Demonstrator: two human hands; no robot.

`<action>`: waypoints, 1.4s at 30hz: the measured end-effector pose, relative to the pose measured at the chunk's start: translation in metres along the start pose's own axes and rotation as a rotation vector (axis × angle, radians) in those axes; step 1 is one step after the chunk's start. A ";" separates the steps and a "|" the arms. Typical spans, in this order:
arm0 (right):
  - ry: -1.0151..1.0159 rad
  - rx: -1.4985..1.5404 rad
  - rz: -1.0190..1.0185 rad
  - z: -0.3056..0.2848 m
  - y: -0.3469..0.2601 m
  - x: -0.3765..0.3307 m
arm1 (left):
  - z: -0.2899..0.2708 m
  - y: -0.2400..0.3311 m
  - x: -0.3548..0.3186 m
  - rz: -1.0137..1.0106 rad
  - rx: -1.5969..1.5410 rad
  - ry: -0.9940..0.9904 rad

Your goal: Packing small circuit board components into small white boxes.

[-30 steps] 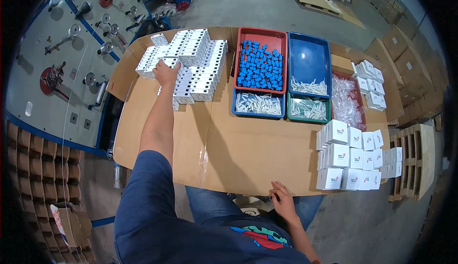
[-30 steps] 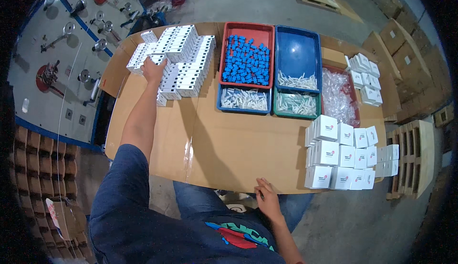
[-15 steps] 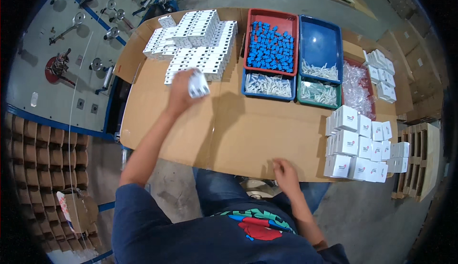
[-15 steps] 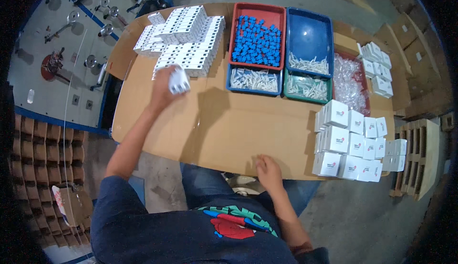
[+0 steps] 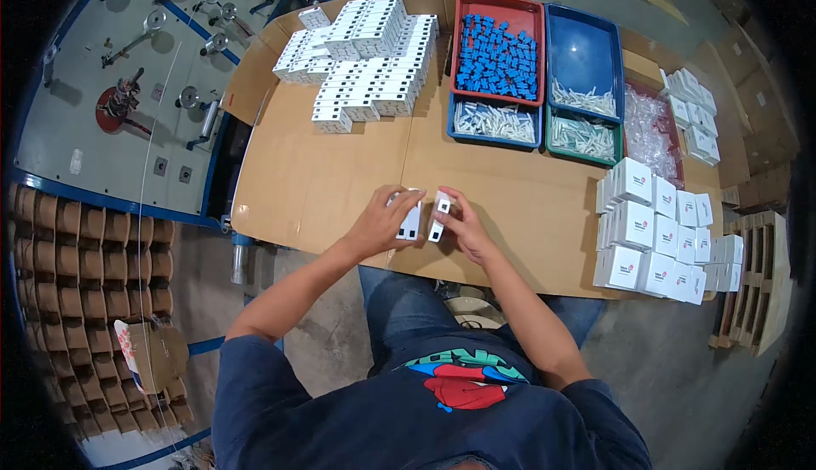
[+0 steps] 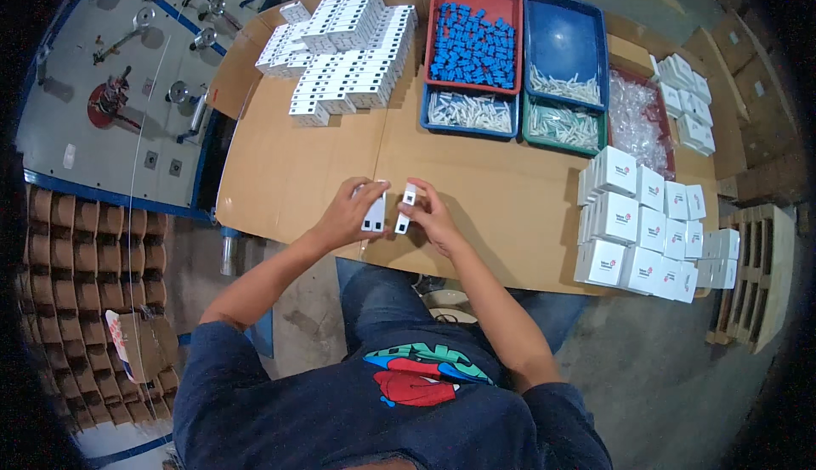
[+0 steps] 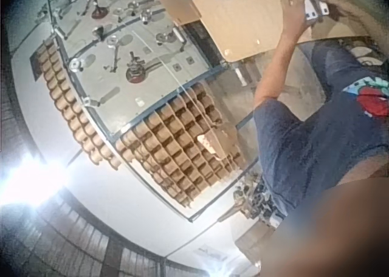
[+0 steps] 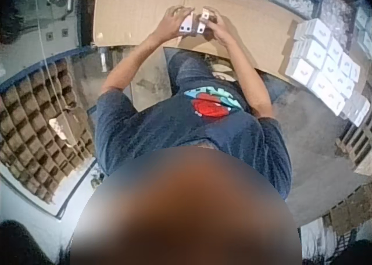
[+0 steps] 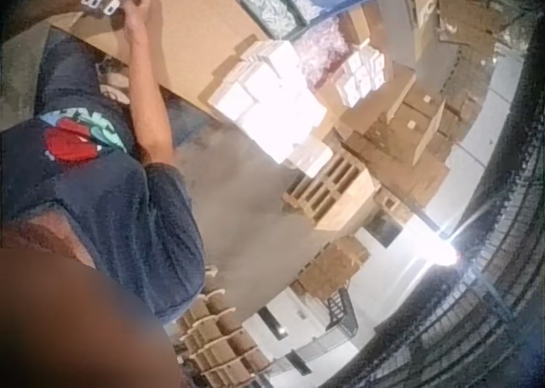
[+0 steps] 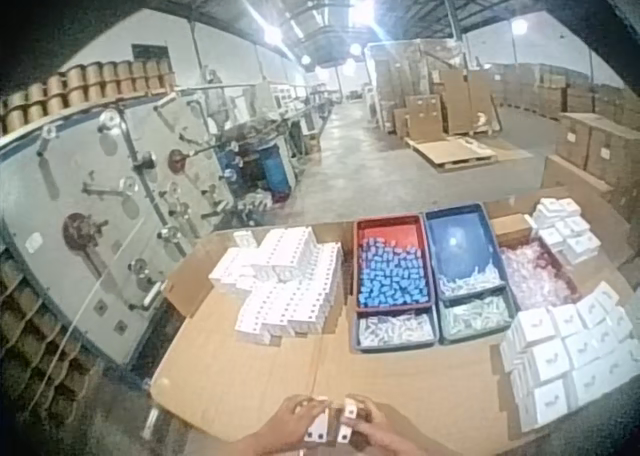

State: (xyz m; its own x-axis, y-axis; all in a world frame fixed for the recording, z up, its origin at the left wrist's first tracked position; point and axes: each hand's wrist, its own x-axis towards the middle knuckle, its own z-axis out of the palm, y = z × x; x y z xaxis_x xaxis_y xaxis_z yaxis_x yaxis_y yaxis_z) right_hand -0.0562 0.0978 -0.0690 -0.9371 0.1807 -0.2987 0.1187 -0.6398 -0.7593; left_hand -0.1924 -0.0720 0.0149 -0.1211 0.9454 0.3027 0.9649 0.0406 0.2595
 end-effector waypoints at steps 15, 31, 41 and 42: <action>0.226 -0.516 -0.312 -0.035 -0.020 -0.067 | 0.050 -0.012 0.021 0.066 0.332 -0.386; 0.167 -0.927 -0.523 -0.029 -0.014 -0.110 | 0.079 0.103 0.034 -1.049 -1.480 -0.382; 0.051 -0.982 -0.214 -0.037 -0.015 -0.146 | 0.126 0.140 0.008 -1.105 -1.706 -0.098; 0.068 -0.958 -0.221 -0.037 -0.010 -0.148 | 0.127 0.142 0.008 -1.105 -1.770 -0.095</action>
State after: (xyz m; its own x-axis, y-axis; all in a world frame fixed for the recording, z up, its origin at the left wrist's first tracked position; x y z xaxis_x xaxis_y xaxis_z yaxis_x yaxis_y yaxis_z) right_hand 0.0934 0.1054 -0.0383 -0.9529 0.2852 -0.1032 0.1868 0.2837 -0.9405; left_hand -0.0271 -0.0177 -0.0625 -0.2927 0.7605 -0.5797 -0.7007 0.2420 0.6712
